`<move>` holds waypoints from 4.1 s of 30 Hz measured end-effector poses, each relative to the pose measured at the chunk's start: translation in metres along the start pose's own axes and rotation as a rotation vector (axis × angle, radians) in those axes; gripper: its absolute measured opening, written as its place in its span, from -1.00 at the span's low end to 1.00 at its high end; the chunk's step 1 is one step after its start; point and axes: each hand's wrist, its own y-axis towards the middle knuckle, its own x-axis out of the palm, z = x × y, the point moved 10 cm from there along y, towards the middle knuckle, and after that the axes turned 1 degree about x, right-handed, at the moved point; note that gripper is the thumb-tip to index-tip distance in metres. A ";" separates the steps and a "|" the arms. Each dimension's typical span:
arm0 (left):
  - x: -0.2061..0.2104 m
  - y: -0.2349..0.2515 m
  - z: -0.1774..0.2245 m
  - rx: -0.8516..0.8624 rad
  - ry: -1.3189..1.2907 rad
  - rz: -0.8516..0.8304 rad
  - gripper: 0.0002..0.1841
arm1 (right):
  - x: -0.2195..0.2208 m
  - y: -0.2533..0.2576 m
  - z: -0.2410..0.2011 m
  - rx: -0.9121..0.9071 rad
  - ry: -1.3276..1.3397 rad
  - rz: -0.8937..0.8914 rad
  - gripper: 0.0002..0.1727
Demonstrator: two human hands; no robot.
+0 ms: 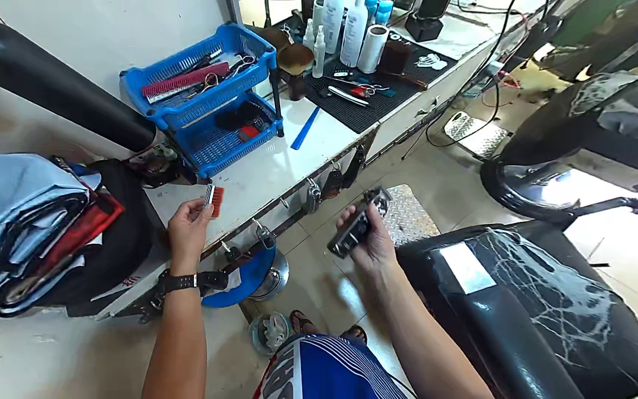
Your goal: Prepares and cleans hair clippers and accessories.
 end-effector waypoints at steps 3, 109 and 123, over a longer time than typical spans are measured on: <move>0.001 0.003 -0.009 0.025 0.004 0.000 -0.63 | 0.020 0.038 0.010 -0.110 0.031 0.008 -0.81; 0.204 -0.078 0.117 0.328 0.643 -0.132 -0.53 | 0.089 0.048 -0.100 -0.354 -1.390 -0.667 -0.75; 0.193 -0.108 0.128 0.565 0.578 -0.117 -0.58 | 0.051 0.006 -0.091 -0.533 -1.823 -0.736 -0.71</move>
